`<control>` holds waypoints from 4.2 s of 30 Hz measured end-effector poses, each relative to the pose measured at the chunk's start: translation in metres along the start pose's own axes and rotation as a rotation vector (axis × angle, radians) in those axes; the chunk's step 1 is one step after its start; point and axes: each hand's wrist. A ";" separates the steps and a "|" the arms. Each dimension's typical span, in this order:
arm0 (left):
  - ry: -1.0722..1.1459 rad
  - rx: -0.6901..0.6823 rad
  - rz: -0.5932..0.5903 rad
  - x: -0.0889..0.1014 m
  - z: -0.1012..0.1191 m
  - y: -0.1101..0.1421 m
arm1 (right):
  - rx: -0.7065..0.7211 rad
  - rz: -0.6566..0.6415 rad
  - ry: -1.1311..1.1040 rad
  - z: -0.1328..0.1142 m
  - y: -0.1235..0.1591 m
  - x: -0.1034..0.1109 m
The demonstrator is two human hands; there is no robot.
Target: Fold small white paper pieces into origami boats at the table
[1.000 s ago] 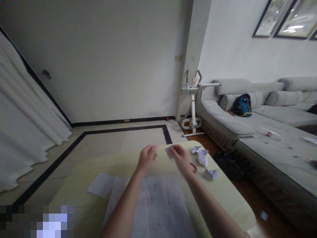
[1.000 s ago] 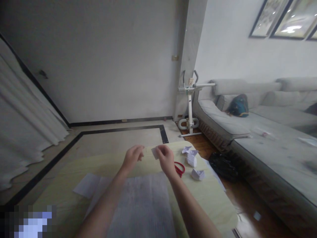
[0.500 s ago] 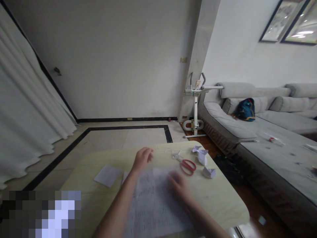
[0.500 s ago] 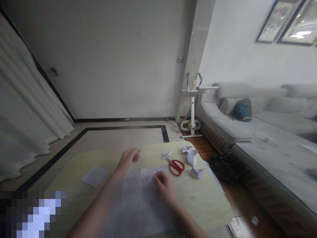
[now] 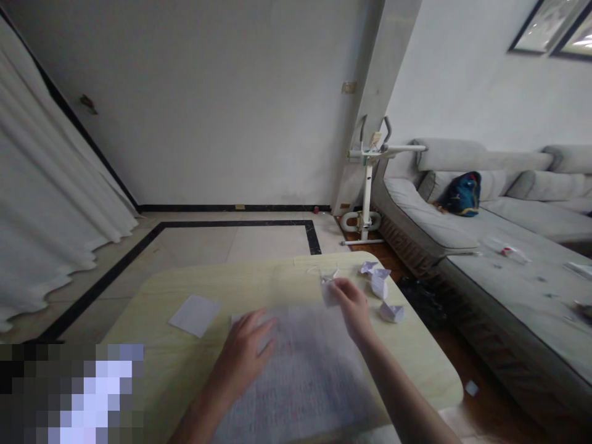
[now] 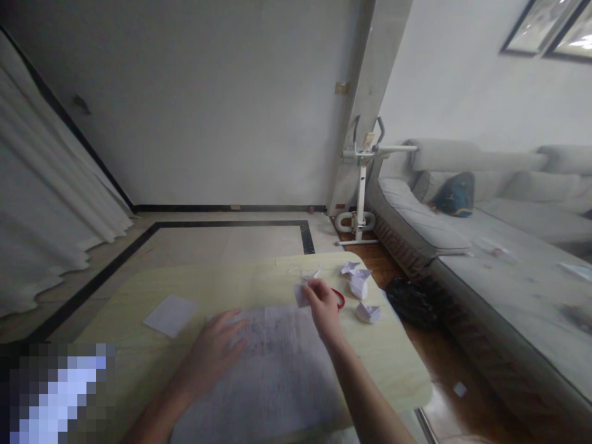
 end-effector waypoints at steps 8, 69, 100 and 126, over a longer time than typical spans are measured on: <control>0.546 0.333 0.198 -0.001 -0.004 -0.089 | 0.009 -0.097 -0.175 0.003 -0.048 -0.077; 0.031 0.271 0.172 -0.047 -0.016 -0.095 | 0.301 -0.215 0.441 0.065 -0.025 -0.077; 0.324 0.242 0.315 -0.055 -0.011 -0.086 | 0.614 -0.098 0.605 0.059 -0.023 -0.076; 0.315 0.424 0.230 -0.062 -0.013 -0.084 | 0.487 -0.213 0.681 0.041 -0.023 -0.082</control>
Point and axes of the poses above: each hand's wrist, its own y-axis away from the middle knuckle, its own x-axis out of the back of the hand, z = x × y, and after that the axes turned 3 degrees about -y, right-handed
